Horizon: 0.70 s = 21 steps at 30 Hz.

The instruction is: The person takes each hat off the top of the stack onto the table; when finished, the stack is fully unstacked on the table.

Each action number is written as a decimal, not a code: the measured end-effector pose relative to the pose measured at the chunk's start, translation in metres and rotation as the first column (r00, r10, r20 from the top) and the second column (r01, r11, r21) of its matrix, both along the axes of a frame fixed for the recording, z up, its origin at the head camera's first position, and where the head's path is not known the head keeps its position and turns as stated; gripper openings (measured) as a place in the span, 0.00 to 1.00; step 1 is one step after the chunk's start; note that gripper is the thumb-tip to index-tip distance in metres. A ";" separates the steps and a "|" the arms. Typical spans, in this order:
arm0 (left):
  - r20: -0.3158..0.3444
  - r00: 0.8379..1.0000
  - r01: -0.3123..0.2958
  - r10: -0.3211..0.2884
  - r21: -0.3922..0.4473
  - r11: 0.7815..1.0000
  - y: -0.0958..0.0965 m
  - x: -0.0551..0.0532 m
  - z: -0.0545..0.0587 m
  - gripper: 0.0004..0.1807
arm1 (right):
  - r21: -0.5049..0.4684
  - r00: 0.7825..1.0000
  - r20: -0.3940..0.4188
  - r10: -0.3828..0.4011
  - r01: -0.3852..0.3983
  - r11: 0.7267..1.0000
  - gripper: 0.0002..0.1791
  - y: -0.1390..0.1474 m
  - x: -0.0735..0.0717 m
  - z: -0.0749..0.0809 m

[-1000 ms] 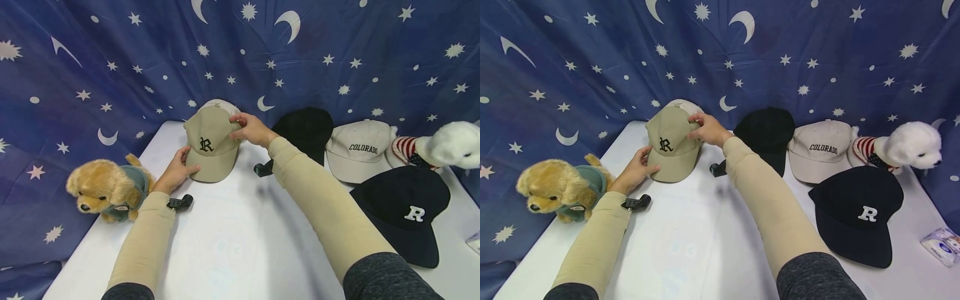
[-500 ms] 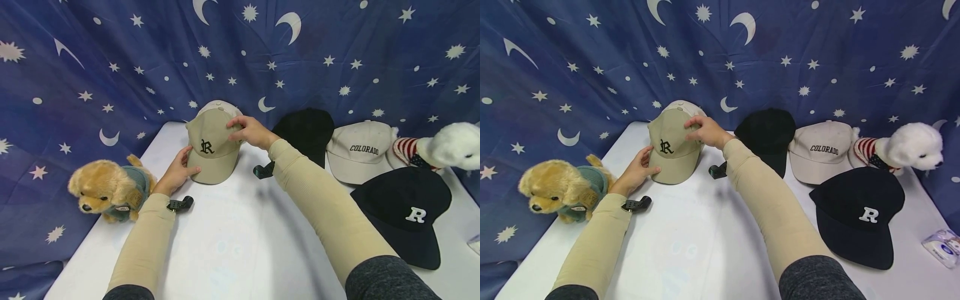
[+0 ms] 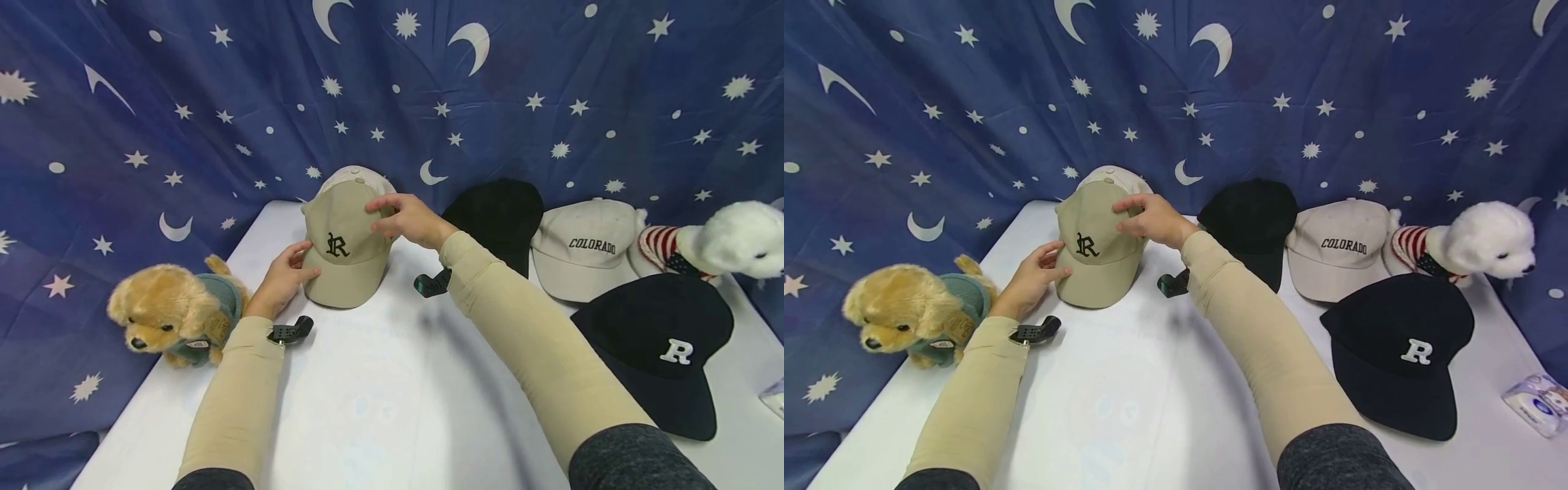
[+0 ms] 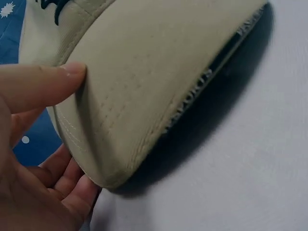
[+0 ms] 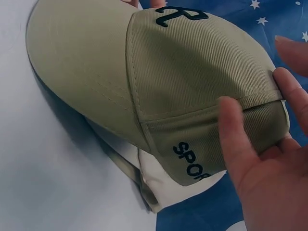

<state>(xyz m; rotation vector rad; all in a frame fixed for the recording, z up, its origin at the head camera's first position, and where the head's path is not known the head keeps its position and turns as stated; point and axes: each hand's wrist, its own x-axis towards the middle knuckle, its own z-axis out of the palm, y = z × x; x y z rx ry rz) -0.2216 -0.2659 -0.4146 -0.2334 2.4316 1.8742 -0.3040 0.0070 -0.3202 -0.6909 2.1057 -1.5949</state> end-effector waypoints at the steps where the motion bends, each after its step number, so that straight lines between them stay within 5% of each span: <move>1: 0.003 1.000 -0.006 0.006 0.009 1.000 0.000 0.000 0.001 0.38 | 0.002 1.000 -0.009 -0.001 0.001 1.000 0.24 0.001 0.000 0.000; 21: -0.056 0.998 0.041 -0.041 0.006 0.999 0.017 0.011 0.028 0.34 | -0.029 0.985 -0.169 -0.027 0.023 0.999 0.19 0.031 0.010 0.021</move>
